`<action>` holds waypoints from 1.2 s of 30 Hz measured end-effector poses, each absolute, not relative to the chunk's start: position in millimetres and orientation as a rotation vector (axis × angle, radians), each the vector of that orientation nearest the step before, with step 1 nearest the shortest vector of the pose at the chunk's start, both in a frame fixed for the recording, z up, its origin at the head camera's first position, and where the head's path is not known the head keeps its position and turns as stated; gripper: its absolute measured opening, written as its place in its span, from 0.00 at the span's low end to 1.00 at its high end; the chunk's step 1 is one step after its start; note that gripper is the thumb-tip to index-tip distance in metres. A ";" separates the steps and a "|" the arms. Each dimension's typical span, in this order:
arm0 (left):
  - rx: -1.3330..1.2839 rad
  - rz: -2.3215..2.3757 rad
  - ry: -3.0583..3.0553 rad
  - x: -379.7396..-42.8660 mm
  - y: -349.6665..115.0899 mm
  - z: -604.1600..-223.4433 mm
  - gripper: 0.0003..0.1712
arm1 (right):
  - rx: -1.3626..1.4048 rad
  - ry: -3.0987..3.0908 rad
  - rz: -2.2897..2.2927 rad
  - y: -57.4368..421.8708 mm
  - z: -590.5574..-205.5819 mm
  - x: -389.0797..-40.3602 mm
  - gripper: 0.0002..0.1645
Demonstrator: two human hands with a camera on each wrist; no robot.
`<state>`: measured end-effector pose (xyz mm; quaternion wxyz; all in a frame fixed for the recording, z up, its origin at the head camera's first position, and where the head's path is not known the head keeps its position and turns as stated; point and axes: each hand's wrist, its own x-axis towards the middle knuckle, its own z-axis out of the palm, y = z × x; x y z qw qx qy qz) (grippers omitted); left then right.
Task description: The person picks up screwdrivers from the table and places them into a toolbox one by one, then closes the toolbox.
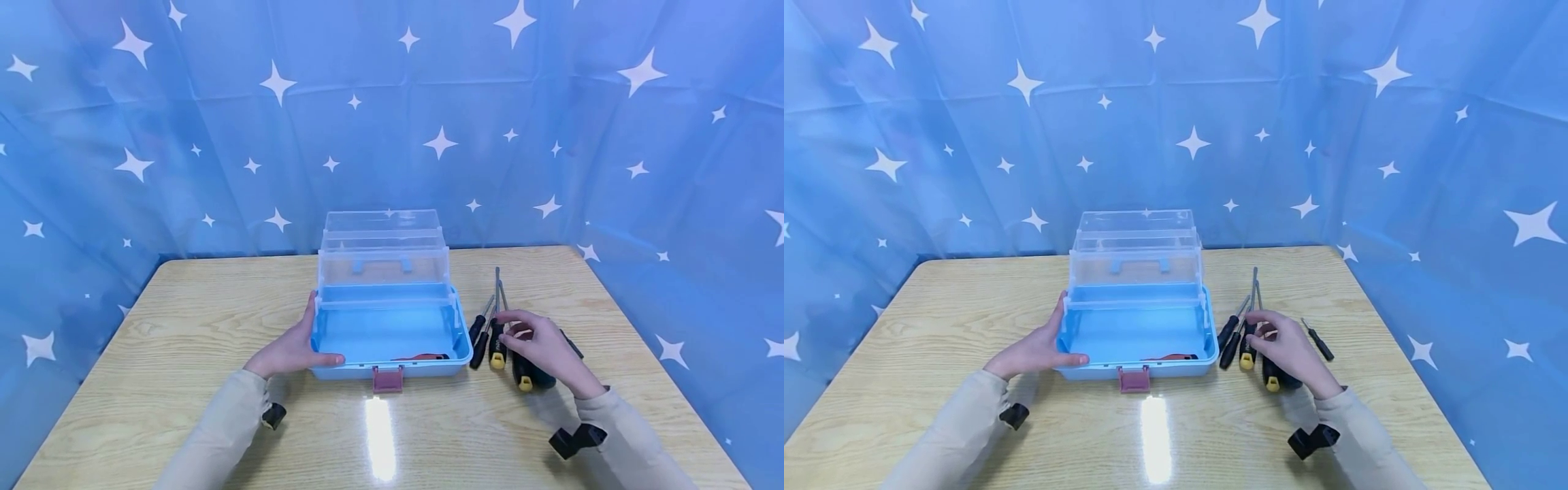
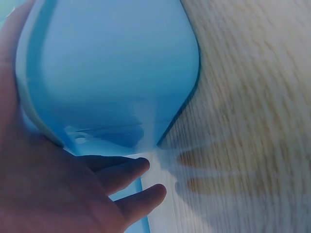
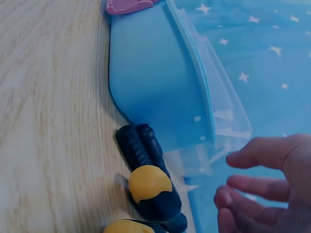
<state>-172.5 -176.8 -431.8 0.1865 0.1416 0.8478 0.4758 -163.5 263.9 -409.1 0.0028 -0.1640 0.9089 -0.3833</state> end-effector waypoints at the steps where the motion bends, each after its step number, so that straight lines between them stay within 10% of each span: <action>1: 0.397 1.339 2.386 -172.2 -176.7 -432.1 0.77 | -0.495 2.861 -1.190 264.1 -410.0 -163.6 0.19; 36: 0.359 1.261 2.429 -172.6 -176.8 -432.0 0.78 | -0.122 2.981 -0.853 243.4 -428.3 -171.3 0.32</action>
